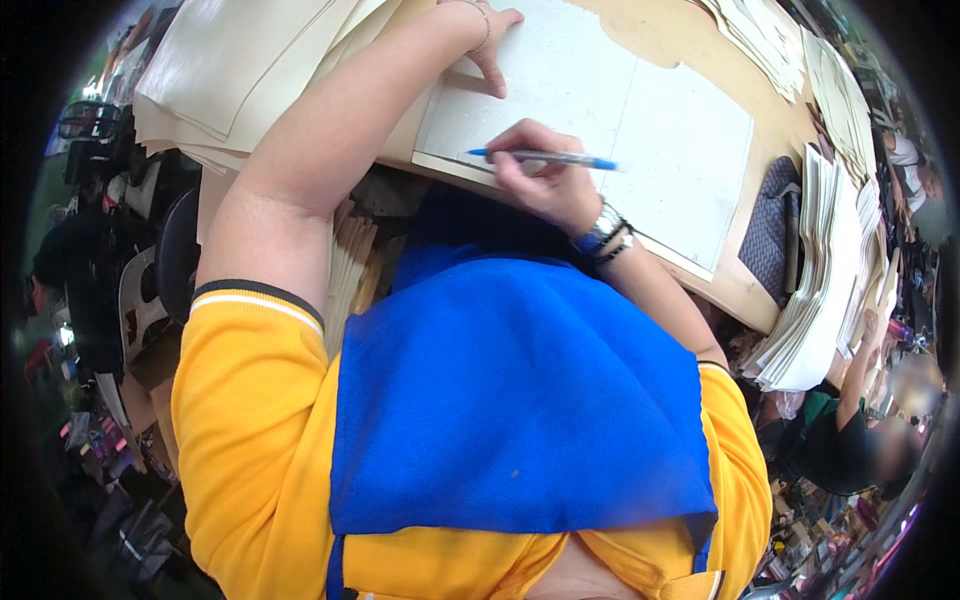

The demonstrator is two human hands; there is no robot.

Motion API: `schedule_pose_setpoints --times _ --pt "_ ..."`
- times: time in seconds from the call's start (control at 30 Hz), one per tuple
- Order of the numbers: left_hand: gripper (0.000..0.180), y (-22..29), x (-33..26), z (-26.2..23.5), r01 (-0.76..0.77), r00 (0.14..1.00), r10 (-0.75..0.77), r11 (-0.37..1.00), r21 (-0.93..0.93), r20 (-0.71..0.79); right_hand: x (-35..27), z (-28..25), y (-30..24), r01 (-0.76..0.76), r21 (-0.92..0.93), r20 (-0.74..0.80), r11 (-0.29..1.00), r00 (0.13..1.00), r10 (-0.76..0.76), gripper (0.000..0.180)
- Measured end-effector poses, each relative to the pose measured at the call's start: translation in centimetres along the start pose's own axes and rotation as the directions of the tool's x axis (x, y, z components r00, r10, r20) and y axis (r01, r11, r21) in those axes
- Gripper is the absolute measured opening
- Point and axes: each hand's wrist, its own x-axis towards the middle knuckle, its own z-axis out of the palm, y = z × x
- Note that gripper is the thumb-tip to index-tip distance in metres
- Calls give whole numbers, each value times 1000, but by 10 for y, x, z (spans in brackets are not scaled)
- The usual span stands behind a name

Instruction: The person traces the outline of a cardboard pattern onto a stack of beige fabric pieces using a blue pen. They repeatedly lift the pattern, move the marked fabric to a side pile, and place a new fabric piece under the pattern to continue the process.

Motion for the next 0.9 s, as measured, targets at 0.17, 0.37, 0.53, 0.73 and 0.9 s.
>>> schedule_pose_setpoints --times 0.17,0.37,0.53,0.73,0.9 --pt "135 -3 0 4 2 1000 -3 998 -69 -26 5 16 16 127 -202 15 971 992 -127 7" --pt "139 -2 11 7 12 1000 -11 999 -48 18 5 21 17 217 -323 -1 921 973 -229 4" --pt "139 -4 12 10 20 1000 -20 997 -69 2 5 19 14 238 -296 27 925 970 -241 4" --pt "138 0 2 0 12 1000 -11 998 -56 18 5 18 14 207 -287 -20 935 975 -222 6" --pt "134 -2 -1 2 -25 1000 24 995 -93 -9 -22 -14 8 50 -281 -41 958 997 -64 7"
